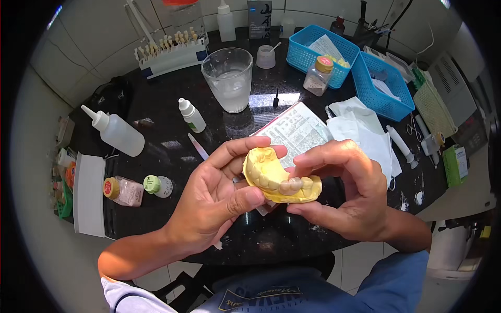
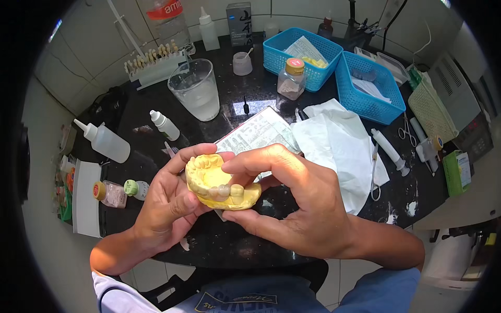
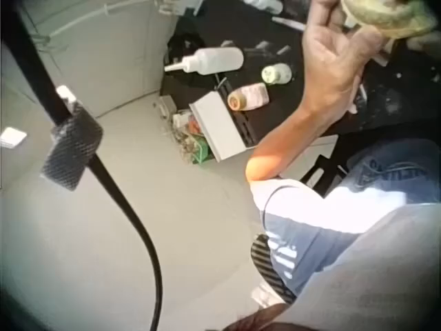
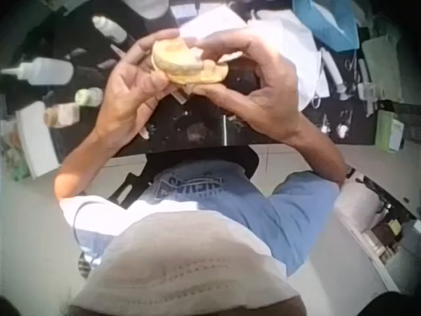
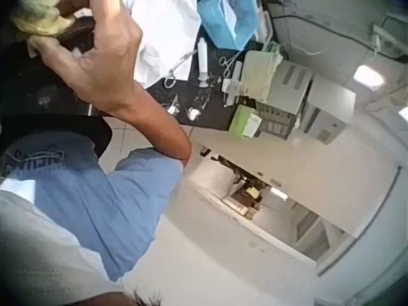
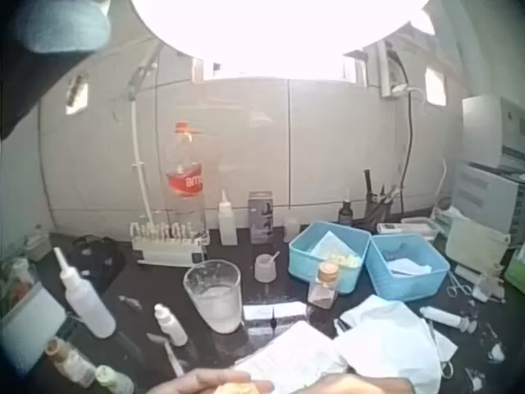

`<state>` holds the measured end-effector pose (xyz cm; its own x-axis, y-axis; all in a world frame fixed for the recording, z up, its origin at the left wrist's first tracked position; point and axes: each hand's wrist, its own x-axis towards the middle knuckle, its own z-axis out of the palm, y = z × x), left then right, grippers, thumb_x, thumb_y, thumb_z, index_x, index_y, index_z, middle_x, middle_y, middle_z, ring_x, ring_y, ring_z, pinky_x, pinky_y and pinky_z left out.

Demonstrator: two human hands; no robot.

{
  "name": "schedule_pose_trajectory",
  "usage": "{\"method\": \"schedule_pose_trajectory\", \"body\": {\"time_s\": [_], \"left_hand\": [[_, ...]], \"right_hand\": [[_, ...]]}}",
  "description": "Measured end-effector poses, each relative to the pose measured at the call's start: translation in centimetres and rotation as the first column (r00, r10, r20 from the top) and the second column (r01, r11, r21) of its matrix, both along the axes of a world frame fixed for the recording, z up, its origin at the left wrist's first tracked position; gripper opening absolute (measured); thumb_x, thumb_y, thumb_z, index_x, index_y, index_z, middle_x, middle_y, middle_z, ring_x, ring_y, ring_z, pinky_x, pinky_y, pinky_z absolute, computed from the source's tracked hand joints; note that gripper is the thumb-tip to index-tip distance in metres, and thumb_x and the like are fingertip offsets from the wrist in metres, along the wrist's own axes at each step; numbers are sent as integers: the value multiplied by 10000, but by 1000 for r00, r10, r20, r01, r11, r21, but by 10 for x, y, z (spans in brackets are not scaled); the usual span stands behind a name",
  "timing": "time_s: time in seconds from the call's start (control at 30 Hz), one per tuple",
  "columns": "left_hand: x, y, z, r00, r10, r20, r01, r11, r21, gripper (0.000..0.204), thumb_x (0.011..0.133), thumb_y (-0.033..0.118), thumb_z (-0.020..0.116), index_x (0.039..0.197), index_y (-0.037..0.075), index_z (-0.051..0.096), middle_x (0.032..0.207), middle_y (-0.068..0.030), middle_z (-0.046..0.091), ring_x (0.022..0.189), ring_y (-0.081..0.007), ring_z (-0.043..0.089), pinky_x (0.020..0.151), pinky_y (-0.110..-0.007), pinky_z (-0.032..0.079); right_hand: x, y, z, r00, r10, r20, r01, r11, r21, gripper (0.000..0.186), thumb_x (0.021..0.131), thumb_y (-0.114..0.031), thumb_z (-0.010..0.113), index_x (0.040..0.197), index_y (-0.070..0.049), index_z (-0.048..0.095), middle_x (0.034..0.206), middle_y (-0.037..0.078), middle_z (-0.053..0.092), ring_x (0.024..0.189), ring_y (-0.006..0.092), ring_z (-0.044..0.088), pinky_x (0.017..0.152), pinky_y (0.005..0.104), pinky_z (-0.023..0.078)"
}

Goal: Applying dental stain and ceramic materials to a crown prosthetic using a brush.

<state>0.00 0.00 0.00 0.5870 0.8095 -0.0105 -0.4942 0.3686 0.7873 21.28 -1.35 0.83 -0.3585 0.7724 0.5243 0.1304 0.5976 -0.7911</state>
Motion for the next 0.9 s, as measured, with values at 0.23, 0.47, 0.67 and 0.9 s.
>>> {"method": "schedule_pose_trajectory", "body": {"time_s": [0.23, 0.47, 0.67, 0.9], "left_hand": [[0, -1, -1, 1000, -5, -4, 5, 1000, 6, 593, 862, 88, 651, 1350, -2, 326, 1337, -177, 436, 1150, -191, 523, 891, -293, 500], [-4, 0, -1, 998, -8, -57, 12, 998, 60, 567, 840, 45, 659, 1325, -2, 367, 1329, -162, 448, 1162, -196, 514, 934, -311, 476], [-3, -2, 1, 995, -22, -92, 27, 998, 56, 532, 825, 39, 676, 1286, -8, 415, 1315, -148, 459, 1174, -191, 500, 1007, -336, 421], [-3, -3, -1, 991, -50, -123, 65, 990, 125, 479, 805, -18, 680, 1236, -8, 470, 1273, -118, 471, 1192, -195, 482, 1029, -346, 409]], "right_hand": [[0, -1, 0, 1000, -9, 6, 9, 1000, -19, 478, 697, -27, 785, 1124, -2, 573, 1045, 106, 620, 901, 154, 639, 746, 264, 563], [2, 0, 2, 999, 43, 10, -42, 999, -27, 565, 689, 17, 791, 1156, 65, 477, 1109, 146, 511, 961, 193, 618, 845, 296, 536], [5, -1, 3, 999, 41, -7, -41, 998, -46, 572, 689, 30, 783, 1165, 57, 467, 1116, 145, 505, 997, 201, 605, 858, 303, 537], [3, -1, 6, 988, 26, -149, -66, 961, -270, 559, 707, 36, 761, 1169, 23, 446, 1125, 150, 534, 1077, 208, 575, 908, 327, 525]]}}
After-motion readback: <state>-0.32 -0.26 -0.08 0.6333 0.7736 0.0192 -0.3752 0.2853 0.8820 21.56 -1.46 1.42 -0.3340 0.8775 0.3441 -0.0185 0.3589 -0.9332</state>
